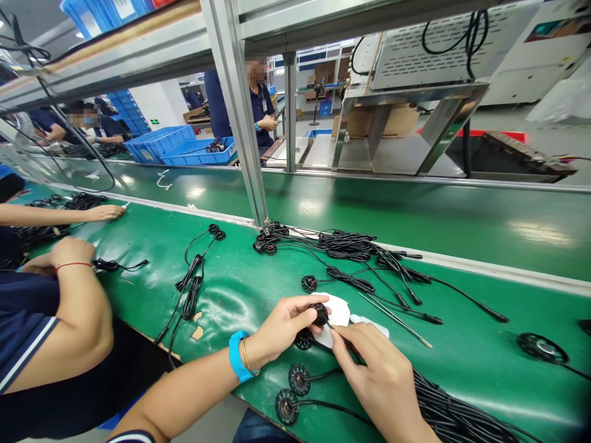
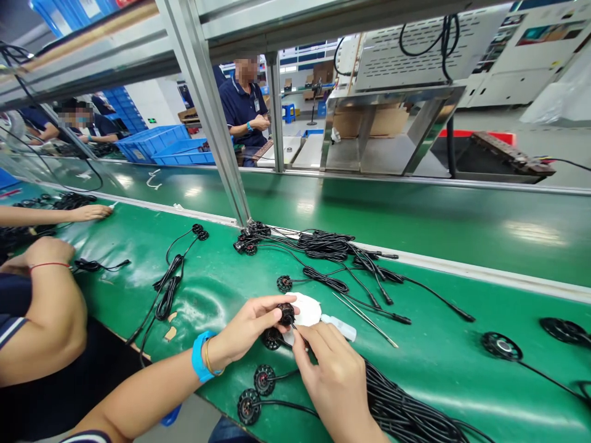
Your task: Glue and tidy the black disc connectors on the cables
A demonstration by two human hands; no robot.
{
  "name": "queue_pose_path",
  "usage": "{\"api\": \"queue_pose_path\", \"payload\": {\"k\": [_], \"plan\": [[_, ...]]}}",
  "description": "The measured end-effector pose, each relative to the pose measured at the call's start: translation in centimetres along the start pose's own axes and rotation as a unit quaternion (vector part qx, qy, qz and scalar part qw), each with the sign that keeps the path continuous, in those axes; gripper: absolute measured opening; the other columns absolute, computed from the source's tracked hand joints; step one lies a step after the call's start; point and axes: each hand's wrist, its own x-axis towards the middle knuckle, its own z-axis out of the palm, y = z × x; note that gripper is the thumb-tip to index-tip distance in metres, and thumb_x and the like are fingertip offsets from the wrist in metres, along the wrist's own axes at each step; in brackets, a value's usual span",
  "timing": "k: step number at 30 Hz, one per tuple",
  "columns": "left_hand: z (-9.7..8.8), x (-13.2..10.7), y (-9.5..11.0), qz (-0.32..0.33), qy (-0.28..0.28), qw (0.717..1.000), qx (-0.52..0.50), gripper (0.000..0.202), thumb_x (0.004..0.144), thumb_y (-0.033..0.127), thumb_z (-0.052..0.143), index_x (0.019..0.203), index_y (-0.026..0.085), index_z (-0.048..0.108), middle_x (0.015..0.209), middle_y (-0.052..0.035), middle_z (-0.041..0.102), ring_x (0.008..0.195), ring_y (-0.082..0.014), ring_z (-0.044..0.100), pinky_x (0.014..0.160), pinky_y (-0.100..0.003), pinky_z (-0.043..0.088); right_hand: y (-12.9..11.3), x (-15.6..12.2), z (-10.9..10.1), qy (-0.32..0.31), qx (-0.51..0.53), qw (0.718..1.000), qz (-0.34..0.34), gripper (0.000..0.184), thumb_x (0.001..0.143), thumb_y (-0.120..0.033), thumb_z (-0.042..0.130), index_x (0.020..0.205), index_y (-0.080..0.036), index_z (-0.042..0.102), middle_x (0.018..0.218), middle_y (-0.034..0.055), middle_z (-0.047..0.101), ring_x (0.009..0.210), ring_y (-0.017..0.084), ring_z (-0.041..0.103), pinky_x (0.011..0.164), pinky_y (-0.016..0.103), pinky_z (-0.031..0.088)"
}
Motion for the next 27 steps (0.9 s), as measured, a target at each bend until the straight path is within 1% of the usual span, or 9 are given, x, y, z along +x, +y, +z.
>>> {"api": "queue_pose_path", "payload": {"k": [5,10,11,13,15,16,19,23,27], "plan": [[0.12,-0.06,0.06,0.013,-0.003,1.000,0.005,0.047,0.087,0.043,0.071,0.128,0.020,0.069,0.117,-0.0125,0.073,0.076,-0.0159,0.064,0.080,-0.031,0.050,-0.03,0.27,-0.12,-0.012,0.042,0.998,0.051,0.012,0.094,-0.019,0.058,0.085,-0.021,0.065,0.070,-0.0006,0.060,0.061,0.011,0.055,0.060,0.024,0.043],[0.14,-0.02,0.14,0.001,-0.004,1.000,-0.014,0.046,0.086,0.041,0.072,0.127,0.020,0.069,0.116,-0.0120,0.073,0.074,-0.0137,0.063,0.079,-0.029,0.050,0.32,0.29,-0.14,-0.021,0.060,0.995,0.082,0.017,0.095,-0.023,0.057,0.080,-0.021,0.065,0.063,-0.0032,0.054,0.052,0.009,0.047,0.053,0.023,0.040],[0.11,0.01,0.11,-0.004,-0.003,1.000,-0.023,0.046,0.086,0.041,0.073,0.127,0.020,0.070,0.115,-0.0119,0.073,0.073,-0.0131,0.063,0.078,-0.029,0.050,0.40,0.29,-0.11,-0.019,0.051,0.995,0.079,0.016,0.095,-0.023,0.057,0.082,-0.021,0.066,0.064,-0.0029,0.055,0.053,0.009,0.048,0.054,0.023,0.041],[0.04,0.07,0.03,-0.012,0.003,0.999,-0.041,0.047,0.085,0.041,0.074,0.126,0.019,0.070,0.112,-0.0119,0.073,0.071,-0.0124,0.063,0.076,-0.028,0.050,0.52,0.31,-0.03,-0.006,0.021,0.998,0.058,0.011,0.095,-0.023,0.058,0.092,-0.021,0.068,0.071,-0.0012,0.061,0.060,0.011,0.054,0.061,0.024,0.045],[-0.01,0.10,-0.08,-0.020,0.006,0.998,-0.054,0.048,0.085,0.041,0.074,0.126,0.017,0.070,0.111,-0.0125,0.073,0.070,-0.0121,0.063,0.076,-0.028,0.050,0.54,0.37,0.01,0.006,-0.010,1.000,0.024,0.013,0.094,-0.019,0.059,0.104,-0.020,0.067,0.081,0.0012,0.067,0.070,0.013,0.061,0.071,0.026,0.047],[-0.02,0.10,-0.14,-0.023,0.007,0.998,-0.059,0.048,0.085,0.041,0.074,0.126,0.017,0.070,0.111,-0.0128,0.073,0.070,-0.0121,0.063,0.076,-0.028,0.050,0.50,0.40,0.01,0.011,-0.023,1.000,0.009,0.015,0.094,-0.017,0.060,0.107,-0.019,0.067,0.085,0.0021,0.068,0.075,0.013,0.063,0.074,0.027,0.047],[0.06,0.02,-0.30,-0.017,-0.003,0.998,-0.068,0.048,0.085,0.040,0.075,0.127,0.017,0.069,0.116,-0.0142,0.072,0.081,-0.0161,0.067,0.082,-0.031,0.051,0.28,0.45,-0.04,0.022,-0.042,0.999,-0.014,0.010,0.092,-0.014,0.061,0.100,-0.019,0.065,0.085,0.0021,0.068,0.075,0.013,0.062,0.077,0.027,0.046],[0.32,-0.12,-0.38,-0.005,-0.016,0.997,-0.079,0.049,0.085,0.039,0.075,0.128,0.018,0.068,0.122,-0.0155,0.071,0.106,-0.0257,0.067,0.094,-0.038,0.051,0.03,0.36,0.00,0.029,-0.004,1.000,0.007,0.005,0.092,-0.015,0.061,0.093,-0.019,0.063,0.079,0.0007,0.065,0.067,0.012,0.056,0.071,0.027,0.044],[0.52,-0.16,-0.31,-0.003,-0.011,0.996,-0.089,0.048,0.084,0.037,0.077,0.127,0.017,0.069,0.124,-0.0160,0.071,0.112,-0.0281,0.066,0.096,-0.041,0.052,0.10,0.22,0.09,0.026,0.021,0.999,0.033,0.006,0.093,-0.015,0.061,0.090,-0.020,0.064,0.071,-0.0013,0.060,0.059,0.010,0.049,0.065,0.027,0.042]]}}
